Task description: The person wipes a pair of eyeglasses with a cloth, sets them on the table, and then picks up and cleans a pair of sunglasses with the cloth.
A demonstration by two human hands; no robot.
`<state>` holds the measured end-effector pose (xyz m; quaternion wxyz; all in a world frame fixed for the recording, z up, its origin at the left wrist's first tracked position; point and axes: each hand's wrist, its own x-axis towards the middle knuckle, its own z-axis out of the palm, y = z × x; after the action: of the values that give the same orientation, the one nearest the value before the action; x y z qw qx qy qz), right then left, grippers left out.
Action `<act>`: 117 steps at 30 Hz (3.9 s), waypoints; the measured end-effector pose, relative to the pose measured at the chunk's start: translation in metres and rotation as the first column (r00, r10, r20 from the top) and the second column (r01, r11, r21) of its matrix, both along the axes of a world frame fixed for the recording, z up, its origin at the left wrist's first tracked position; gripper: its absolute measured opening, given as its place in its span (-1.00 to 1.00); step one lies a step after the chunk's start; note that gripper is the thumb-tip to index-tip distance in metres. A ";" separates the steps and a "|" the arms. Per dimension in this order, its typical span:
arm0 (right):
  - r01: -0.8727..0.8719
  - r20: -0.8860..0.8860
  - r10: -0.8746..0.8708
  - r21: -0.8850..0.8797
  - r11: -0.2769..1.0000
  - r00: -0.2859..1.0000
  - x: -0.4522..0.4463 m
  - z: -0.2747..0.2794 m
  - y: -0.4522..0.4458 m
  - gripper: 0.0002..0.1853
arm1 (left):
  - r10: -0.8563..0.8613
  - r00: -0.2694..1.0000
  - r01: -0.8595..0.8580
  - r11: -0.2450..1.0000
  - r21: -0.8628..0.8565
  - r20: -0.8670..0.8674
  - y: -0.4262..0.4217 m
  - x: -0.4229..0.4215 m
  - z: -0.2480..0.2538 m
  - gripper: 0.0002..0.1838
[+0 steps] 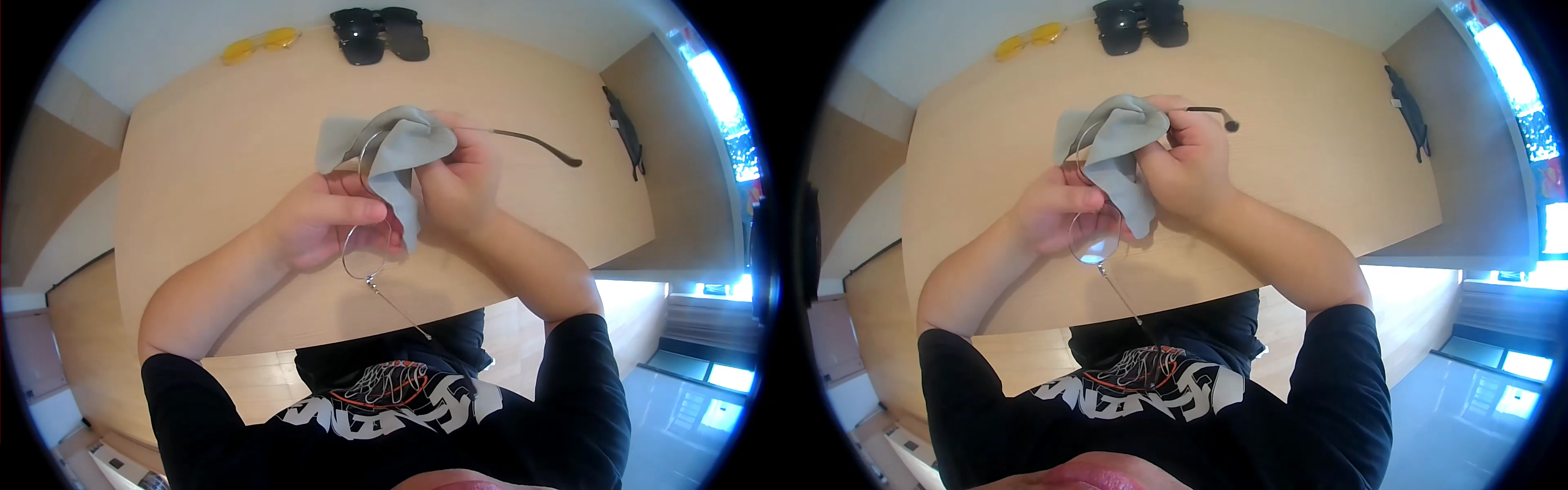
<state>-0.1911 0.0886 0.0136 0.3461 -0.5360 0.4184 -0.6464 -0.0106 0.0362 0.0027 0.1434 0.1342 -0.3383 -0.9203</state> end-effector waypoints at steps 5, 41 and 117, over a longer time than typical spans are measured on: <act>-0.079 0.082 0.067 0.160 0.984 0.994 0.001 -0.002 -0.006 -0.80 | -0.010 0.997 0.013 0.999 -0.036 0.073 -0.002 0.002 0.004 -0.78; 0.011 0.267 0.042 -0.196 0.981 0.963 -0.043 -0.003 -0.017 -0.82 | 0.137 0.990 -0.138 0.989 -0.062 -0.017 -0.015 0.007 -0.008 -0.54; -0.209 -0.247 0.347 0.453 0.867 0.905 -0.021 0.018 -0.007 -0.65 | 0.040 0.990 -0.045 0.998 -0.036 -0.132 -0.009 0.005 -0.020 -0.52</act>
<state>-0.2125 0.0816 0.0318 0.4704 -0.6027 0.5140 -0.3889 -0.0052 0.0269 -0.0173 0.1873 0.0777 -0.3429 -0.9172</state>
